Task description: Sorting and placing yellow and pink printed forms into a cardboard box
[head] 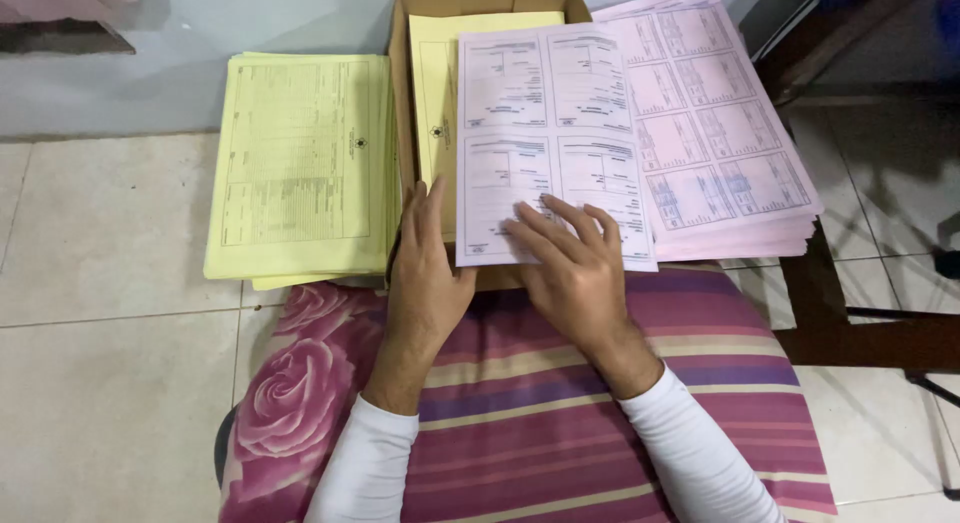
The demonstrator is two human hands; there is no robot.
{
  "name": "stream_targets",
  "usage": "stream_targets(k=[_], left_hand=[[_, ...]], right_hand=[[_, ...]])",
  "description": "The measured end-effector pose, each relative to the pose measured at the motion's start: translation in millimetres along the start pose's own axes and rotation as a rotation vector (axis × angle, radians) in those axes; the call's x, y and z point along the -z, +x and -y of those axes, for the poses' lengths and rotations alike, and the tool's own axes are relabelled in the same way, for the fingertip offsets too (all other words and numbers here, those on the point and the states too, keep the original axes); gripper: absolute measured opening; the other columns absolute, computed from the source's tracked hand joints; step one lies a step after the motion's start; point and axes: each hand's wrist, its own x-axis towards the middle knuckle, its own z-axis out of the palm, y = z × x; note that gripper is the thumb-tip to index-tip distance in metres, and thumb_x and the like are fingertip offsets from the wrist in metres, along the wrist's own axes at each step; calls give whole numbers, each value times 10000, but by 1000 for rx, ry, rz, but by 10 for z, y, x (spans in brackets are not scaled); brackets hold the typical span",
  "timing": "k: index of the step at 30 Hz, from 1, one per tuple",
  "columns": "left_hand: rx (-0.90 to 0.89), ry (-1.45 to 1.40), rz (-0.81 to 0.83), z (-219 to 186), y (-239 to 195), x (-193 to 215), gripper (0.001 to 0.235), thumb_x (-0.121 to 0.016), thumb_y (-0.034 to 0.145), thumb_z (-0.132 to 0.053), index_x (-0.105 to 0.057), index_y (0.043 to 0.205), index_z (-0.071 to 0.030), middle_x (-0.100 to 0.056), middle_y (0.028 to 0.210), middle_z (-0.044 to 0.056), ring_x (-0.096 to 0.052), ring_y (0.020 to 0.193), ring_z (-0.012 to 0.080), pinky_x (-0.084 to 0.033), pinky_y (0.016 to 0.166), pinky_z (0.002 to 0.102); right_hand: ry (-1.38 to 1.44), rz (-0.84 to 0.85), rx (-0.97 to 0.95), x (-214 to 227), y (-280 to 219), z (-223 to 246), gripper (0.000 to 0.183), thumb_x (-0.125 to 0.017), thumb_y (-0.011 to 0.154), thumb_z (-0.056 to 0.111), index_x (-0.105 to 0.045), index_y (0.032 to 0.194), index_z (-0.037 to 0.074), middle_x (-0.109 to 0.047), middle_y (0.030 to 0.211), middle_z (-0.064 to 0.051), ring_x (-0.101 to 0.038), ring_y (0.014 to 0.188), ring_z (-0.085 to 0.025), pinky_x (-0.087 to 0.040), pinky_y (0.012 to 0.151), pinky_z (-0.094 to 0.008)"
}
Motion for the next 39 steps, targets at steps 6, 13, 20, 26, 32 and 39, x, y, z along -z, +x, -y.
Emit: stream_targets(k=[6, 13, 20, 26, 32, 39], left_hand=[[-28, -5, 9, -58, -21, 62, 872, -824, 731, 14, -450, 1508, -116, -290, 1555, 345, -433, 1365, 554, -496, 1052, 599], [7, 58, 127, -106, 3, 123, 632, -918, 690, -191, -686, 1268, -83, -286, 1572, 339, -398, 1402, 540, -454, 1098, 547], [34, 57, 107, 1, 6, 51, 498, -795, 825, -149, -667, 1285, -6, -279, 1570, 348, -376, 1425, 521, -415, 1143, 528], [31, 31, 131, -53, 6, 91, 646, -826, 825, -332, -622, 1353, -19, -262, 1569, 357, -368, 1429, 526, -396, 1151, 549], [-4, 56, 117, 154, -19, -77, 521, -763, 882, -234, -637, 1344, -30, -311, 1549, 348, -394, 1408, 529, -425, 1129, 549], [-23, 76, 90, 200, -14, -108, 382, -663, 951, -146, -656, 1314, -30, -337, 1541, 336, -418, 1398, 517, -445, 1112, 540]], right_hand=[[-22, 228, -21, 27, -44, -163, 497, -873, 790, 392, -755, 1248, 239, -664, 1399, -96, -548, 1338, -371, -323, 1091, -672], [18, 258, -137, 201, -35, -364, 539, -892, 778, 372, -752, 1239, 129, -610, 1424, -222, -496, 1352, -485, -295, 1065, -777], [58, 265, -233, 163, -60, -374, 547, -882, 816, 323, -717, 1298, 125, -495, 1498, -286, -463, 1334, -596, -416, 1055, -711], [73, 344, -325, 170, -29, -314, 570, -868, 826, 321, -694, 1335, 136, -397, 1536, -341, -412, 1319, -665, -417, 1048, -722], [16, 369, -322, 143, -76, -309, 583, -827, 859, 398, -667, 1374, 176, -432, 1502, -273, -524, 1282, -548, -507, 1006, -613], [47, 406, -365, 190, 22, -256, 504, -806, 893, 321, -686, 1343, 130, -382, 1512, -341, -439, 1333, -605, -468, 1003, -700]])
